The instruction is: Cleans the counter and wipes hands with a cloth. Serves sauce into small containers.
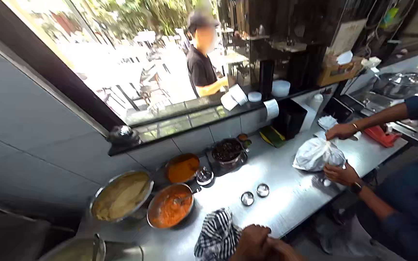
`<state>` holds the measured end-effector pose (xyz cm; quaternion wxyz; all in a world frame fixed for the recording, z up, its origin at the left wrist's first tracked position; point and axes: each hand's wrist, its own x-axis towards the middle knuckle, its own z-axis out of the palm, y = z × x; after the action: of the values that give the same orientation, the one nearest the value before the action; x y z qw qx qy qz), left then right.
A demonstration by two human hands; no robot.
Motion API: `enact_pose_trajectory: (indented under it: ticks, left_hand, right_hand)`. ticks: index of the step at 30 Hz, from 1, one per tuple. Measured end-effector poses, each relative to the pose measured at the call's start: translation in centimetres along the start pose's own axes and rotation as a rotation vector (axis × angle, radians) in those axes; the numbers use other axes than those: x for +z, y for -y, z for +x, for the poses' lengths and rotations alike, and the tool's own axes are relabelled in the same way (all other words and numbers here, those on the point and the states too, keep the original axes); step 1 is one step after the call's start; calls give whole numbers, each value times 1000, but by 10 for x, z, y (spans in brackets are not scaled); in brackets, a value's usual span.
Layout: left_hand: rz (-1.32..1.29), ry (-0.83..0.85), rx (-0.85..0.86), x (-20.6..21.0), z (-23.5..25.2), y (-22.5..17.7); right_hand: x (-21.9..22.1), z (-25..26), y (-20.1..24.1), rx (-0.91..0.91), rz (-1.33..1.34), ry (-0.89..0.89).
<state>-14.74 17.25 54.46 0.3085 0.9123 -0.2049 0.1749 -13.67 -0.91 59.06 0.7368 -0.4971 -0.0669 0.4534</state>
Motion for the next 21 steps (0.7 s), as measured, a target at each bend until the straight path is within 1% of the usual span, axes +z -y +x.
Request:
enact_pose_trajectory:
  ticks: [2, 3, 4, 7, 9, 11, 14, 15, 17, 19, 21]
  left_hand:
    - [-4, -31, -22, 25, -15, 17]
    - [33, -72, -60, 31, -20, 22]
    - [87, -139, -118, 36, -25, 26]
    - [161, -258, -333, 38, -38, 34]
    - [149, -298, -404, 27, -37, 40]
    - [158, -277, -466, 16, -26, 46]
    - [228, -197, -571, 11, -8, 61]
    - [267, -156, -582, 11, -3, 66]
    - [314, -91, -546, 19, 10, 71]
    - [337, -73, -468, 29, 21, 66]
    - [329, -95, -413, 40, 23, 58]
  right_hand:
    - [-37, -19, -12, -85, -65, 116]
    - [-51, -29, -12, -132, -125, 153]
    - [-60, -40, -12, -169, -175, 151]
    - [-73, -73, -28, -138, -273, 36]
    - [-78, -82, -52, -92, -427, -73]
    - [-85, -84, -75, -94, -587, -168]
    - [-94, -84, -88, -84, -592, -247]
    - [-96, -84, -86, -61, -591, -271]
    - [-104, -84, -82, -20, -650, -324]
    - [-119, -81, -86, 15, -749, -355]
    - [-145, -70, -97, 77, -822, -350]
